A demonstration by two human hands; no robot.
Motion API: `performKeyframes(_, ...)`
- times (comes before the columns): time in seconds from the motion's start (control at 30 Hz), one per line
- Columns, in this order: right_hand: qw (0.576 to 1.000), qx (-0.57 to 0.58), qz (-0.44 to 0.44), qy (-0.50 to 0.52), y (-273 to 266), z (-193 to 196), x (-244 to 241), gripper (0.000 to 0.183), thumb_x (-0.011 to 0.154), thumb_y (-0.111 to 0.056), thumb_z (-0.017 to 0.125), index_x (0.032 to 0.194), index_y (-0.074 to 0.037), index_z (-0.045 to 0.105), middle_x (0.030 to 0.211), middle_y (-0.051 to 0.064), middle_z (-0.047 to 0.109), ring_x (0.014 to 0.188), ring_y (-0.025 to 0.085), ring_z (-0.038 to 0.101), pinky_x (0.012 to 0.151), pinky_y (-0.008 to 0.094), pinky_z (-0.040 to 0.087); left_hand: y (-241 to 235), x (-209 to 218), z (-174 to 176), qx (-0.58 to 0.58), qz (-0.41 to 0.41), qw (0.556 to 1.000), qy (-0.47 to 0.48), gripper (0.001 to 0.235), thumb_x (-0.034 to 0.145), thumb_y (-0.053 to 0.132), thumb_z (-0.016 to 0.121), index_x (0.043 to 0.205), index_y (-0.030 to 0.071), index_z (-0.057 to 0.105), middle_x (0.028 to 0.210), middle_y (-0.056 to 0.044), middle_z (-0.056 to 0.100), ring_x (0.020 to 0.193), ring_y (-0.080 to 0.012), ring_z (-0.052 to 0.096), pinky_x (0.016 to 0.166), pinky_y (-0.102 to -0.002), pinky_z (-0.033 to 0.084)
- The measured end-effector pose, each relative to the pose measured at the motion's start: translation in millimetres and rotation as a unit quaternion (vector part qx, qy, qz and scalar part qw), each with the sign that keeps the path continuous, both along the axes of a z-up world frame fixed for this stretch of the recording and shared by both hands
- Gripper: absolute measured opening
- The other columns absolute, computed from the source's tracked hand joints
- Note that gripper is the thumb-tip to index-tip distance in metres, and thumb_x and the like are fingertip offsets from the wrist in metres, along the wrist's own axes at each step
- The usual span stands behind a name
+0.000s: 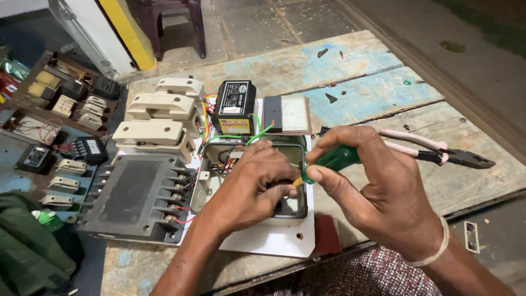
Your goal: The person wires electrical components by cleaning a terminal box with a cloth, positioning a contactor, and securing wires to the contactor terminals using a screwdriver.
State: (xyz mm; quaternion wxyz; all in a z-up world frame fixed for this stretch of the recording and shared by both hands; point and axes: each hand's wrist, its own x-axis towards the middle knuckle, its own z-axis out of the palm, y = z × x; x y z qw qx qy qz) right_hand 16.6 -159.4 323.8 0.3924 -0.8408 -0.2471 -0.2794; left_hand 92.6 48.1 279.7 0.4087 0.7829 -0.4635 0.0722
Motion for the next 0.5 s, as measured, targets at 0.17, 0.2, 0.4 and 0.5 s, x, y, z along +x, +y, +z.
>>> performKeyframes(0.17,1.0,0.001,-0.017,0.006,-2.2,-5.4,6.5,0.034,0.093,-0.014,0.076,0.119,-0.003,0.057,0.101,0.007,0.076,0.094,0.015,0.078,0.081,0.029,0.063,-1.8,1.0,-1.2,0.016,0.0,1.0,-0.024,0.018,0.078,0.005,0.075,0.096,0.005,0.075,0.086,-0.006,0.067,0.096,-0.0244,0.062,0.106,-0.042,0.039)
performKeyframes(0.2,1.0,-0.006,-0.021,-0.002,-2.2,-5.8,7.4,0.035,0.093,-0.014,0.076,0.12,-0.003,0.057,0.101,0.007,0.076,0.095,0.015,0.078,0.081,0.029,0.063,-2.1,1.3,-1.2,0.019,0.001,1.0,-0.024,0.018,0.078,0.005,0.074,0.097,0.005,0.074,0.085,-0.006,0.066,0.096,-0.0243,0.062,0.107,-0.042,0.039)
performKeyframes(0.4,0.999,0.002,-0.003,0.046,1.5,1.7,10.2,0.038,0.093,-0.012,0.072,0.128,-0.006,0.058,0.102,0.007,0.077,0.09,0.014,0.078,0.075,0.029,0.065,-1.3,1.7,-2.6,0.025,0.006,1.0,-0.014,0.016,0.081,0.007,0.076,0.096,0.003,0.071,0.087,-0.007,0.064,0.097,-0.0238,0.062,0.11,-0.043,0.037)
performKeyframes(0.5,0.998,-0.008,0.05,0.033,-3.2,9.4,2.6,0.039,0.093,-0.007,0.067,0.13,-0.003,0.055,0.106,0.011,0.075,0.098,0.02,0.075,0.08,0.034,0.061,-0.6,2.1,-3.0,0.021,-0.004,1.0,-0.014,0.014,0.08,0.005,0.076,0.094,0.004,0.071,0.087,-0.005,0.065,0.096,-0.0232,0.062,0.112,-0.044,0.035)
